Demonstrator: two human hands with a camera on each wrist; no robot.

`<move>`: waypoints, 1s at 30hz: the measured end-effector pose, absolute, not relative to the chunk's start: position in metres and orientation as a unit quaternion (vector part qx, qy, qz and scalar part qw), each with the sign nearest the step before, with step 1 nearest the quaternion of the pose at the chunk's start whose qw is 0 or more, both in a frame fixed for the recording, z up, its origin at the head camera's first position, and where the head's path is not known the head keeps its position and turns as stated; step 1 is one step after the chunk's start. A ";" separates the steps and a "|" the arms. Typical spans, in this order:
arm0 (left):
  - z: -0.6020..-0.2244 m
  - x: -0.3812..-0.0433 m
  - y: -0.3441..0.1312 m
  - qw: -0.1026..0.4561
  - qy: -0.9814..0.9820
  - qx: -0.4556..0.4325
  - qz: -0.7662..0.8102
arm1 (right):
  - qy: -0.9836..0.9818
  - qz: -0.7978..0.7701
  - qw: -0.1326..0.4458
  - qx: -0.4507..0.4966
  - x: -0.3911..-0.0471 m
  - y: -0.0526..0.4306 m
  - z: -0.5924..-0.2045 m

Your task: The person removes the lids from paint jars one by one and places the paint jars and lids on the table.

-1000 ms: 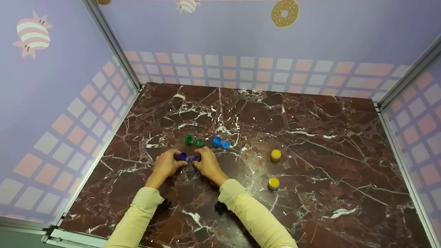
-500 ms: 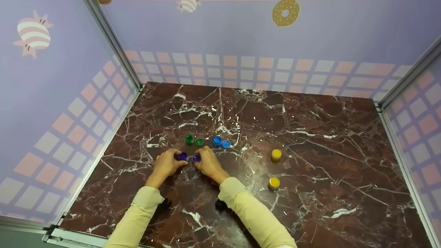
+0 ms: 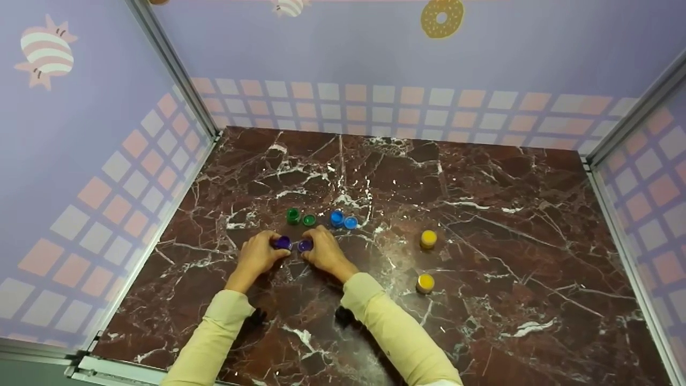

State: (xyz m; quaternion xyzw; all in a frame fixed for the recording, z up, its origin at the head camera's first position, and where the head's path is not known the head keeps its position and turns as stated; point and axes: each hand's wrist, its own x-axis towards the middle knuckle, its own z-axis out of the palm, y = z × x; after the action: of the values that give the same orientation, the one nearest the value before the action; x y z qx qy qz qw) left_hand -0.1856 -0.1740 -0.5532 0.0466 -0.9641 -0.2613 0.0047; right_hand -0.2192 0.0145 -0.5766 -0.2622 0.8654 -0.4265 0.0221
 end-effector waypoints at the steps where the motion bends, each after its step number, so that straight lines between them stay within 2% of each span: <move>1: -0.553 -0.186 -0.174 0.005 -0.964 0.047 -0.261 | 0.865 -0.429 0.025 -0.261 -0.219 0.015 -0.577; 12: -0.552 -0.183 -0.172 0.023 -0.963 0.036 -0.265 | 0.859 -0.449 0.041 -0.242 -0.214 0.022 -0.574; 30: -0.555 -0.182 -0.173 0.036 -0.954 0.033 -0.295 | 0.855 -0.467 0.016 -0.227 -0.196 0.054 -0.563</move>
State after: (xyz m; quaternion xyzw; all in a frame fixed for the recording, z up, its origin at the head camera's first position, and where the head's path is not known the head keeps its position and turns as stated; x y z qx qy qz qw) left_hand -0.1818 -0.1726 -0.5552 0.0335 -0.9543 -0.2947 0.0362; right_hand -0.1964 0.0539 -0.5633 -0.2274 0.8546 -0.4666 0.0165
